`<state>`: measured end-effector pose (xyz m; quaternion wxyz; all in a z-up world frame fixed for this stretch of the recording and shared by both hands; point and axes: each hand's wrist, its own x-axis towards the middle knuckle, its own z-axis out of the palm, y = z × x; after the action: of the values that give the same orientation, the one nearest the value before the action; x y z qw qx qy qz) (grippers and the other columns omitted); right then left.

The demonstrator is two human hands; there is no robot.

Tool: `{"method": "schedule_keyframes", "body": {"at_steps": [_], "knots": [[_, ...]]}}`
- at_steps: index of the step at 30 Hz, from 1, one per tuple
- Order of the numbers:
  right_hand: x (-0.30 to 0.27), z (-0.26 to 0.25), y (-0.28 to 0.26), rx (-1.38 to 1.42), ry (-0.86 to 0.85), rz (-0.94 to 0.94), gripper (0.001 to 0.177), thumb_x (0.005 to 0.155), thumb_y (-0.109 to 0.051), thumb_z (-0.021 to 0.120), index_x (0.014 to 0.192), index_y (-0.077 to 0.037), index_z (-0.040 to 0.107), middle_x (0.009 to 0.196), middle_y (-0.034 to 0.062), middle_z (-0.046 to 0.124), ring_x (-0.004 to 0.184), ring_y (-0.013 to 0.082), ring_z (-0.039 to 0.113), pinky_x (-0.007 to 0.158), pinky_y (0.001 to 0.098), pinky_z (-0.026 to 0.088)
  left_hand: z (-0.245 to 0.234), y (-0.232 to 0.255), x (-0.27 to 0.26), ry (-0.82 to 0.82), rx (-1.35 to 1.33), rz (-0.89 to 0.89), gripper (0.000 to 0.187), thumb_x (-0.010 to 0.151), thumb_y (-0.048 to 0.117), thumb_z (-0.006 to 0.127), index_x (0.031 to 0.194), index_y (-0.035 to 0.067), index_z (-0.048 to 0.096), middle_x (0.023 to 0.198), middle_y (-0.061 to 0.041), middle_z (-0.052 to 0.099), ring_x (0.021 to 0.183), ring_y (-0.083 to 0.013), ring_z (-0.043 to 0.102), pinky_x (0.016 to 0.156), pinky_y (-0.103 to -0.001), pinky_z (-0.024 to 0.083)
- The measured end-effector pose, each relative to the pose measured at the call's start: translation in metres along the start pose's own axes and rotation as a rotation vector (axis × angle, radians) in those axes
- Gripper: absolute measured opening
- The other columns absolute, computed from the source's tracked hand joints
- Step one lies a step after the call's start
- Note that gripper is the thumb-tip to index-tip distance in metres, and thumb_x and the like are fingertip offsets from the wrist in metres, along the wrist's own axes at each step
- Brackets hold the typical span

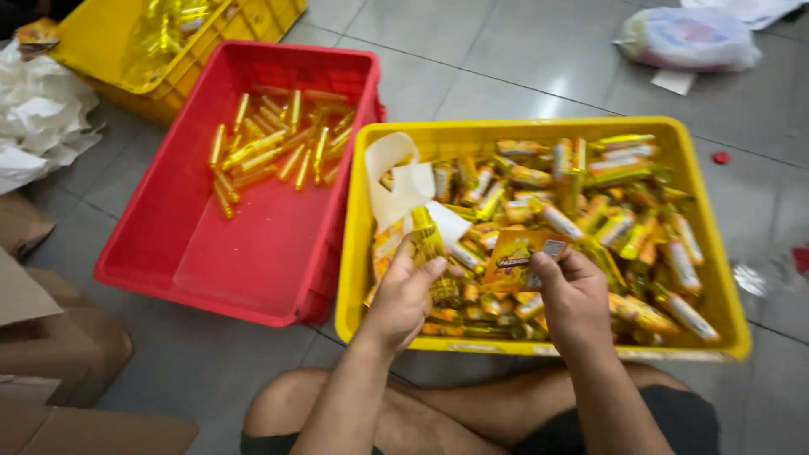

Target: The person sits on the floor and applies labels to small yellow bottles. They pick up a bottle from a red bin, wrap a label around it using both hands, and place the labeled bottle into a yellow bin. The process is repeated continuously.

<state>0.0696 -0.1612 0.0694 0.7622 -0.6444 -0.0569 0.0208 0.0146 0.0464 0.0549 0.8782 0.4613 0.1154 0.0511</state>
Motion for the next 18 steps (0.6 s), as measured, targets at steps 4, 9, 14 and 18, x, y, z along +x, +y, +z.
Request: {"method": "schedule_keyframes", "body": {"at_steps": [4,9,14,18], "knots": [[0.001,-0.025,0.01,-0.06,0.012,-0.052,0.016,0.1,-0.01,0.071,0.085,-0.006,0.065,0.071,0.0002,0.058,0.069,0.0092,0.052,0.068,0.0244,0.047,-0.009,-0.047,0.01,-0.092,0.032,0.004,0.044,0.1,0.006,0.057,0.142,0.01,0.047,0.108,-0.016,0.067,0.094,-0.0276,0.073,0.075,-0.038,0.064],[0.015,-0.037,0.052,-0.152,-0.021,-0.014,0.019,0.099,-0.012,0.073,0.081,-0.005,0.068,0.064,0.0012,0.059,0.064,0.0096,0.052,0.065,0.0266,0.046,-0.004,-0.06,0.007,-0.017,0.098,-0.071,0.064,0.094,0.009,0.067,0.15,0.008,0.035,0.126,-0.017,0.061,0.101,-0.0289,0.07,0.076,-0.037,0.065],[0.023,-0.035,0.055,-0.16,-0.048,0.015,0.023,0.1,-0.014,0.072,0.079,-0.005,0.067,0.062,0.0014,0.057,0.063,0.0097,0.052,0.064,0.0255,0.045,-0.014,-0.069,0.024,0.028,0.138,-0.037,0.054,0.1,0.004,0.05,0.151,0.003,0.032,0.128,-0.023,0.06,0.112,-0.0338,0.065,0.091,-0.046,0.059],[0.028,-0.026,0.063,-0.171,-0.054,0.04,0.028,0.102,-0.016,0.071,0.077,-0.003,0.067,0.061,0.0044,0.059,0.061,0.0117,0.052,0.063,0.0269,0.045,-0.013,-0.067,0.029,0.057,0.096,-0.012,0.043,0.105,0.016,0.039,0.147,0.005,0.036,0.12,-0.017,0.059,0.111,-0.028,0.059,0.096,-0.045,0.053]]}}
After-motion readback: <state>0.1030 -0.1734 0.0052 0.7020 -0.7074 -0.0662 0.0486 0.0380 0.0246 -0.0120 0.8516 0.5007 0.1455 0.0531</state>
